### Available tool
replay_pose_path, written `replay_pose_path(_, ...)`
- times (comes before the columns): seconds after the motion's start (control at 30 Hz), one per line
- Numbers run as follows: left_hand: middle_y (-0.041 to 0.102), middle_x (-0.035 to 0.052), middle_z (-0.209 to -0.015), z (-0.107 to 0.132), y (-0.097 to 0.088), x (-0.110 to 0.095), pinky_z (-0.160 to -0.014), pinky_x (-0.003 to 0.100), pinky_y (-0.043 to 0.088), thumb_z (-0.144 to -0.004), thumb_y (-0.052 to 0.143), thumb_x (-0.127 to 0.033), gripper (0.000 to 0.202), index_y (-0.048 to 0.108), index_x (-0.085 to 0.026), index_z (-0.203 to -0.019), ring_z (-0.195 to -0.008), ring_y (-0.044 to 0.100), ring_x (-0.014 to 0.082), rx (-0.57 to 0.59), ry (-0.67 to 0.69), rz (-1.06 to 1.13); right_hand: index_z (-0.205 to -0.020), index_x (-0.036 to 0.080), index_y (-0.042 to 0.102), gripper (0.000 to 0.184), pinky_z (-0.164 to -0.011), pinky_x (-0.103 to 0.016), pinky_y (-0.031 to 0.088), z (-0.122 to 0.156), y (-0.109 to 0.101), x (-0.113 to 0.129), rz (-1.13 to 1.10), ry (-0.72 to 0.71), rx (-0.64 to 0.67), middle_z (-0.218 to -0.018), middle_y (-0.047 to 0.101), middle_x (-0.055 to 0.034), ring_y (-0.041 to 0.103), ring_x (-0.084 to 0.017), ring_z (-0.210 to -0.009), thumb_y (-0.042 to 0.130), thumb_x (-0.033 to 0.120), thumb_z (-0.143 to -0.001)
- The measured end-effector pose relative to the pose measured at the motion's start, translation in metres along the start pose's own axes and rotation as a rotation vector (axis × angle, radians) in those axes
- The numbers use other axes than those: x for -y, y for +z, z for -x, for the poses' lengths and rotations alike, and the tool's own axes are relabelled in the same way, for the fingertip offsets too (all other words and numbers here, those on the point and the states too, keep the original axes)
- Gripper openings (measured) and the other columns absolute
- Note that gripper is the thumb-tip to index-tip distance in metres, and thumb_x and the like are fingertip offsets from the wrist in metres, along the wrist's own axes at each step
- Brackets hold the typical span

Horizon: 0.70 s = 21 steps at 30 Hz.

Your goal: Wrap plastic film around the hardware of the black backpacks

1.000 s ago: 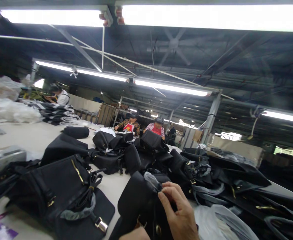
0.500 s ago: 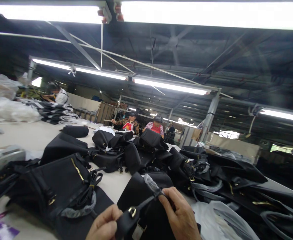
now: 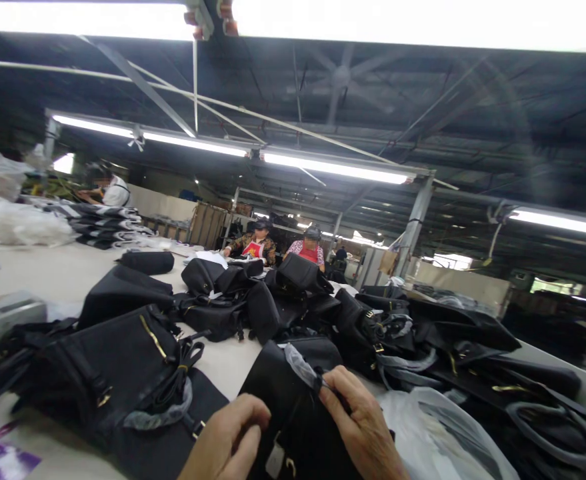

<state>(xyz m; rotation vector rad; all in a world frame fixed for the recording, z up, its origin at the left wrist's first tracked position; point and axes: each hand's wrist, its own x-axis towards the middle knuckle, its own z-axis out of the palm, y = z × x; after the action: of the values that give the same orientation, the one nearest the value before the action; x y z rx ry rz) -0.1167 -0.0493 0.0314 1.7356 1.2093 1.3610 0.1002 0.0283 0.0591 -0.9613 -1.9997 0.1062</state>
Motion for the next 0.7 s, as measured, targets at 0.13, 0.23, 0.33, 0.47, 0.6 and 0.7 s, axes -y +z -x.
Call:
replay_pose_path(0.13,0.064,0.0033,-0.081,-0.024,0.022,-0.025,-0.070,0.028,0.038,-0.081,0.053,-0.024,0.010,0.062,-0.020,-0.081,-0.076,0.057,0.0203,-0.002,0.056,-0.189,-0.071,0.024,0.057,0.024,-0.065,-0.026,0.044,0.002,0.001,0.000,-0.003,-0.019,0.013,-0.072,0.056,0.0008,0.057,-0.018,-0.070,0.050,0.029,-0.093)
replay_pose_path(0.23,0.061,0.0021,-0.076,-0.039,0.047,-0.027,-0.063,0.028,0.034,-0.071,0.058,-0.016,0.005,0.057,-0.020,-0.072,-0.070,0.054,0.0193,-0.009,0.028,-0.237,-0.071,0.023,0.056,0.024,-0.065,-0.026,0.043,0.004,0.002,-0.003,-0.007,-0.027,0.040,-0.073,0.056,0.0007,0.056,-0.017,-0.071,0.049,0.027,-0.094)
replay_pose_path(0.33,0.055,-0.0005,-0.070,-0.047,0.062,-0.025,-0.060,0.027,0.031,-0.070,0.054,-0.011,0.013,0.049,-0.020,-0.063,-0.067,0.049,0.0167,-0.045,0.026,-0.155,-0.071,0.023,0.054,0.025,-0.065,-0.026,0.043,0.006,0.000,-0.006,-0.023,-0.020,0.053,-0.073,0.056,0.0008,0.056,-0.017,-0.071,0.048,0.027,-0.095)
replay_pose_path(0.47,0.045,-0.0041,-0.063,-0.049,0.056,-0.021,-0.058,0.024,0.032,-0.075,0.054,-0.015,0.015,0.048,-0.019,-0.062,-0.063,0.041,0.0134,0.008,0.023,0.032,-0.071,0.023,0.053,0.026,-0.067,-0.026,0.042,0.009,-0.004,-0.010,-0.036,-0.006,0.074,-0.074,0.056,0.0010,0.056,-0.017,-0.073,0.048,0.030,-0.096)
replay_pose_path(0.6,0.041,-0.0077,-0.055,-0.049,0.037,-0.012,-0.045,0.020,0.028,-0.074,0.053,-0.021,0.014,0.046,-0.020,-0.062,-0.047,0.040,0.0086,0.048,-0.060,0.131,-0.070,0.023,0.053,0.027,-0.066,-0.027,0.042,0.013,-0.002,-0.010,-0.041,0.003,0.063,-0.074,0.055,0.0011,0.056,-0.017,-0.073,0.050,0.031,-0.095)
replay_pose_path(0.7,0.050,-0.0076,-0.052,-0.049,0.029,-0.006,-0.038,0.017,0.024,-0.068,0.054,-0.025,0.010,0.048,-0.020,-0.063,-0.036,0.042,0.0053,0.092,-0.160,0.217,-0.068,0.023,0.052,0.027,-0.065,-0.027,0.041,0.013,0.000,-0.010,-0.037,0.010,0.028,-0.072,0.054,0.0011,0.056,-0.018,-0.072,0.051,0.032,-0.094)
